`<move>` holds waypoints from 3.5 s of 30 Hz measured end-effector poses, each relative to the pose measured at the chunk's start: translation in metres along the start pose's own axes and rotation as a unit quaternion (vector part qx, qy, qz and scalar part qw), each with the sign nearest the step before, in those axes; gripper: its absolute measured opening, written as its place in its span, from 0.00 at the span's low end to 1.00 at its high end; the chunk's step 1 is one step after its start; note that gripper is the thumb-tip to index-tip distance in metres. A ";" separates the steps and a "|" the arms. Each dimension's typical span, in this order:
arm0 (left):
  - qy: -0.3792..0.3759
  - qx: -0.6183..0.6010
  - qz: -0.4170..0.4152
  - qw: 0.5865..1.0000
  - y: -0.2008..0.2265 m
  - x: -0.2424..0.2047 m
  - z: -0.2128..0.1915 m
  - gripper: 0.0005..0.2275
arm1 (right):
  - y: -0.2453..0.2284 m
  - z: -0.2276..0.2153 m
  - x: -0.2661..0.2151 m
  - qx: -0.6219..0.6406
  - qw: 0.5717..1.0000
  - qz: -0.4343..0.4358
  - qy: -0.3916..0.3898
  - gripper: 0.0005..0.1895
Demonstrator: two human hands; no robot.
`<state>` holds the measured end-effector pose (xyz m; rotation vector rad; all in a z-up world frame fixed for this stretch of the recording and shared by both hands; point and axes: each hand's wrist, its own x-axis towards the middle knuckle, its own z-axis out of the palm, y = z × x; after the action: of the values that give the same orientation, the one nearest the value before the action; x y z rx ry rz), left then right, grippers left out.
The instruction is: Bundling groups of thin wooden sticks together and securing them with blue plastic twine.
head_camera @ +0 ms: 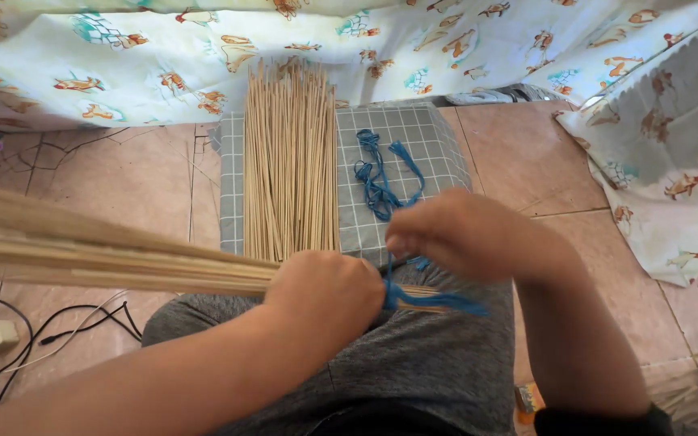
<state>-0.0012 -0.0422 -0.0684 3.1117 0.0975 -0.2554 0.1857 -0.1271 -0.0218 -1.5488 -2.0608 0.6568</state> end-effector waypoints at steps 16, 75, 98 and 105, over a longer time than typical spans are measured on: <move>0.156 -0.715 -0.288 0.618 -0.009 0.008 0.014 0.28 | 0.005 0.094 0.000 -0.041 0.916 0.049 0.396 0.10; 0.592 -0.334 -0.154 0.717 -0.061 0.059 0.123 0.32 | 0.119 0.193 0.074 0.205 0.832 0.061 0.512 0.09; -0.051 0.023 0.019 0.998 -0.119 0.064 0.018 0.14 | 0.112 0.196 0.070 0.175 0.811 0.004 0.558 0.10; 0.081 -0.228 -0.071 0.968 -0.118 0.046 0.038 0.10 | 0.101 0.200 0.075 0.179 0.764 0.007 0.620 0.09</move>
<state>0.0308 0.0771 -0.1152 2.6631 0.3322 0.0220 0.1151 -0.0483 -0.2333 -1.1869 -0.8311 -0.0688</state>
